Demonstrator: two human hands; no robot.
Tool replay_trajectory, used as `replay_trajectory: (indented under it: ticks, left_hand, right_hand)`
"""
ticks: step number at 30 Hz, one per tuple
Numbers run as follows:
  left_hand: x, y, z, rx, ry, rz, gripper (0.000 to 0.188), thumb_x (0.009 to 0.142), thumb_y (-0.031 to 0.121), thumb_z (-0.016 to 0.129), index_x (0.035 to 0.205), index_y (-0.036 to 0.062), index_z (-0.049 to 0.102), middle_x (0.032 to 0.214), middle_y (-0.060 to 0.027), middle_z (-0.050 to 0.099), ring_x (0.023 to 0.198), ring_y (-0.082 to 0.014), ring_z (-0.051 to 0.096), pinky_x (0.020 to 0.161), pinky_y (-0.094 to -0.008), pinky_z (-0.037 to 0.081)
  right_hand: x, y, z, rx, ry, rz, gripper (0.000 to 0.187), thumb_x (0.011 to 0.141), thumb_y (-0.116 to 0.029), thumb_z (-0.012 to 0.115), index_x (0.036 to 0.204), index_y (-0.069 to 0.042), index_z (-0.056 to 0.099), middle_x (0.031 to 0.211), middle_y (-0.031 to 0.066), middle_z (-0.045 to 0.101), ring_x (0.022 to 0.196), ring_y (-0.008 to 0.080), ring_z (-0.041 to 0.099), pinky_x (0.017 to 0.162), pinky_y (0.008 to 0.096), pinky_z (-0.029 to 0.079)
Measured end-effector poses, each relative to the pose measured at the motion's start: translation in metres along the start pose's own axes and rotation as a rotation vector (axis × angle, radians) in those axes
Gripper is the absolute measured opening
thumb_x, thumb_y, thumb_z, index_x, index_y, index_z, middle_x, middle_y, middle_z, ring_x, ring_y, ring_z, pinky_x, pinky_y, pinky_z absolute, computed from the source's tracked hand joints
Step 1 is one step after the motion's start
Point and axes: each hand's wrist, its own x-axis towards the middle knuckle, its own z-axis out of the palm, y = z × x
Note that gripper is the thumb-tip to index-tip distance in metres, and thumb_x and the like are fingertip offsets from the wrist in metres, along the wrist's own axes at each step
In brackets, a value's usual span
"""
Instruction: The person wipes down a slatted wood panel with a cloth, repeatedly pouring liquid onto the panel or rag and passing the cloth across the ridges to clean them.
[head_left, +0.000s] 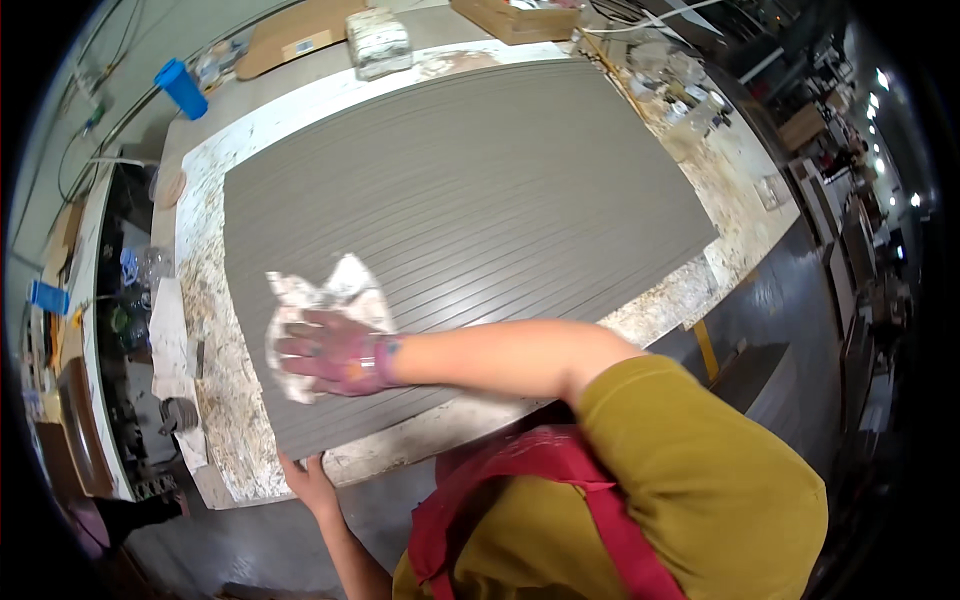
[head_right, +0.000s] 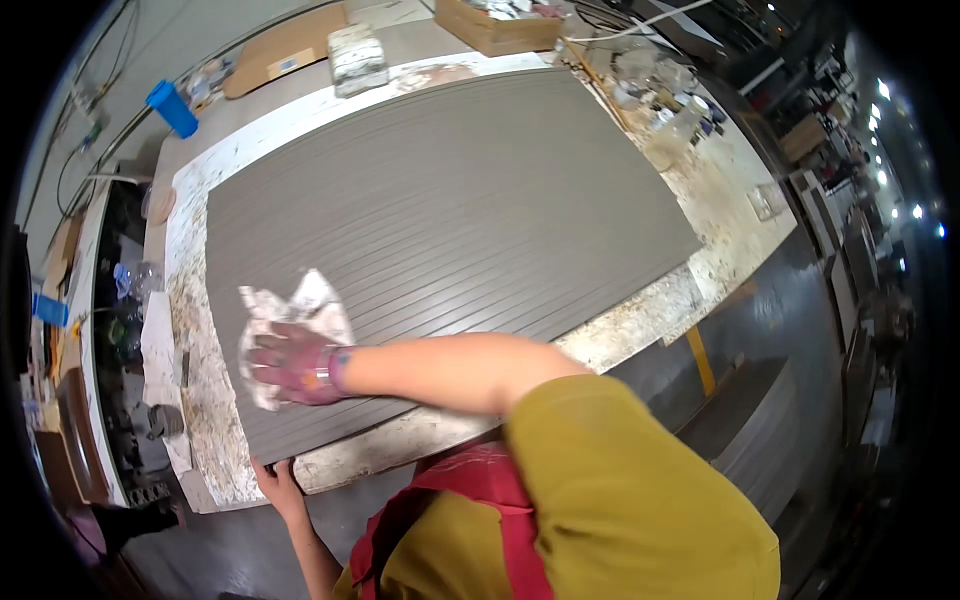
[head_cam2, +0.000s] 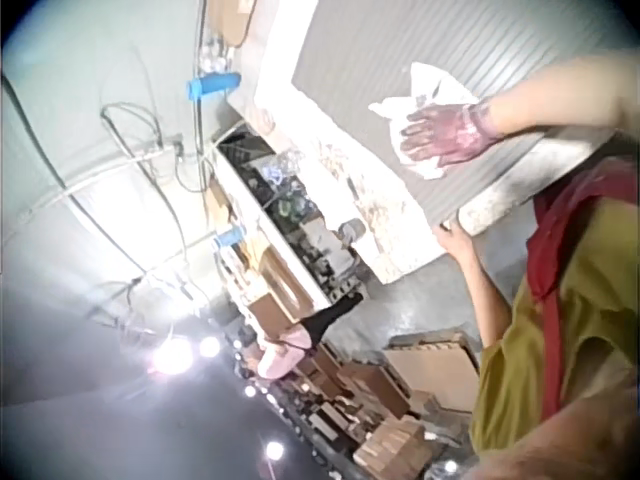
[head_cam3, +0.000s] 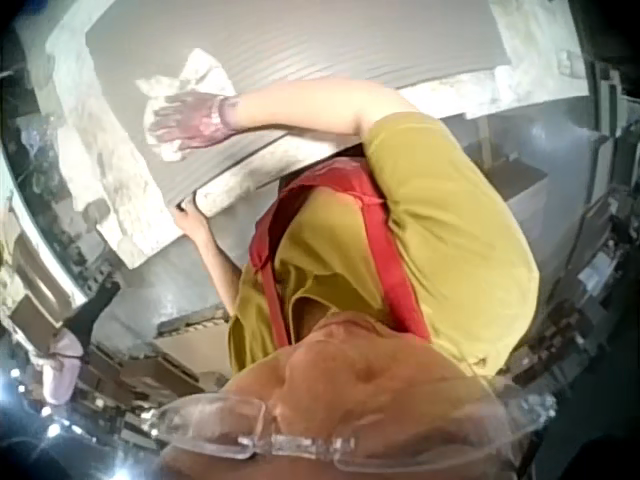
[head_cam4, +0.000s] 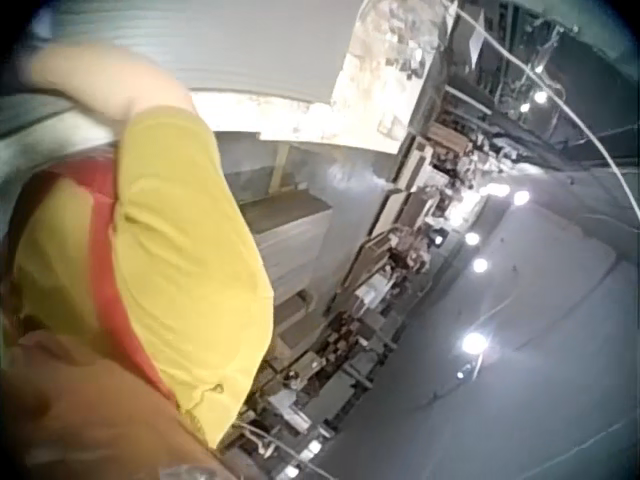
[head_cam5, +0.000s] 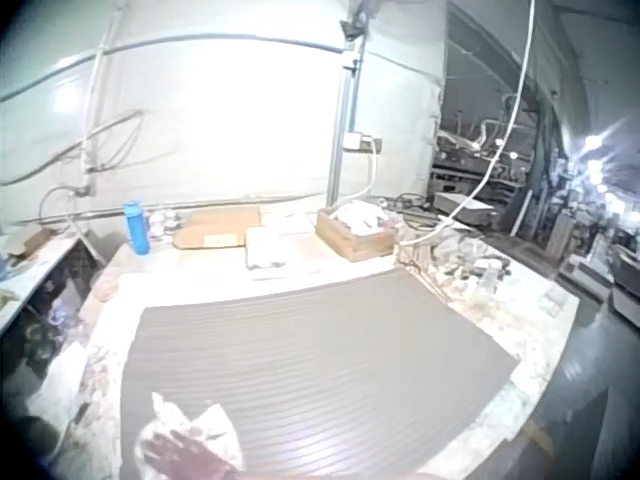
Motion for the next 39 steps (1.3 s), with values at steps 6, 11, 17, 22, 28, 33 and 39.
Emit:
replay_trajectory:
  ticks: [6, 11, 17, 22, 28, 33, 39]
  left_hand:
    - [0.005, -0.013, -0.043, 0.231, -0.064, -0.076, 0.060, 0.083, -0.004, 0.057, 0.139, -0.0022, 0.038, 0.131, -0.0165, 0.052, 0.115, -0.0236, 0.051, 0.098, -0.0345, 0.039]
    - [0.009, 0.092, -0.016, 0.347, 0.246, 0.442, 0.044, 0.099, 0.015, 0.046, 0.141, 0.0018, 0.040, 0.137, -0.0148, 0.049, 0.121, -0.0259, 0.050, 0.100, -0.0359, 0.039]
    - [-0.015, 0.185, 0.133, 0.102, 0.135, 0.446, 0.032, 0.101, 0.021, 0.043, 0.121, -0.0024, 0.055, 0.109, -0.0103, 0.061, 0.102, -0.0189, 0.056, 0.091, -0.0334, 0.043]
    - [-0.070, 0.273, 0.339, -0.007, -0.585, 0.414, 0.028, 0.097, 0.019, 0.050, 0.113, -0.0007, 0.063, 0.108, -0.0098, 0.065, 0.100, -0.0181, 0.059, 0.091, -0.0299, 0.044]
    - [-0.109, 0.311, 0.503, -0.282, -0.984, -0.129, 0.025, 0.097, 0.021, 0.052, 0.113, 0.0043, 0.062, 0.099, -0.0026, 0.065, 0.086, -0.0106, 0.056, 0.075, -0.0248, 0.044]
    - [-0.110, 0.337, 0.552, -0.229, -0.980, -0.056, 0.014, 0.094, 0.020, 0.057, 0.101, 0.0098, 0.065, 0.079, 0.0058, 0.058, 0.068, -0.0048, 0.048, 0.062, -0.0213, 0.037]
    - [-0.134, 0.371, 0.602, -0.251, -1.216, -0.117, 0.039, 0.093, 0.034, 0.059, 0.121, 0.0063, 0.057, 0.086, 0.0034, 0.057, 0.081, -0.0087, 0.050, 0.079, -0.0220, 0.041]
  right_hand:
    - [-0.209, 0.122, -0.111, -0.415, 0.097, 0.491, 0.042, 0.085, -0.017, 0.056, 0.126, -0.011, 0.055, 0.130, 0.0138, 0.053, 0.121, 0.0324, 0.049, 0.105, 0.0469, 0.035]
    - [-0.431, 0.237, -0.214, -0.631, 0.244, 0.947, 0.034, 0.093, -0.029, 0.050, 0.119, -0.011, 0.062, 0.125, 0.0104, 0.059, 0.120, 0.0259, 0.052, 0.102, 0.0371, 0.037]
    - [-0.461, 0.203, -0.280, 1.618, 1.350, 0.800, 0.042, 0.098, -0.034, 0.046, 0.125, -0.002, 0.054, 0.120, 0.0135, 0.062, 0.110, 0.0250, 0.060, 0.096, 0.0362, 0.047]
    - [-0.467, 0.162, -0.288, 2.064, 1.225, 0.549, 0.045, 0.097, -0.036, 0.045, 0.128, -0.005, 0.050, 0.125, 0.0156, 0.058, 0.114, 0.0296, 0.057, 0.099, 0.0433, 0.047]
    - [-0.484, 0.119, -0.282, 1.930, 1.020, 0.492, 0.040, 0.098, -0.031, 0.041, 0.128, -0.007, 0.052, 0.125, 0.0100, 0.059, 0.113, 0.0220, 0.058, 0.100, 0.0355, 0.046]
    - [-0.558, 0.130, -0.333, 2.070, 1.283, 0.595, 0.043, 0.095, -0.031, 0.045, 0.122, 0.002, 0.053, 0.121, 0.0169, 0.060, 0.111, 0.0288, 0.059, 0.099, 0.0450, 0.046]
    - [-0.570, 0.153, -0.299, 2.007, 1.328, 0.590, 0.057, 0.091, -0.047, 0.052, 0.131, -0.007, 0.049, 0.128, 0.0130, 0.056, 0.117, 0.0289, 0.054, 0.101, 0.0449, 0.044]
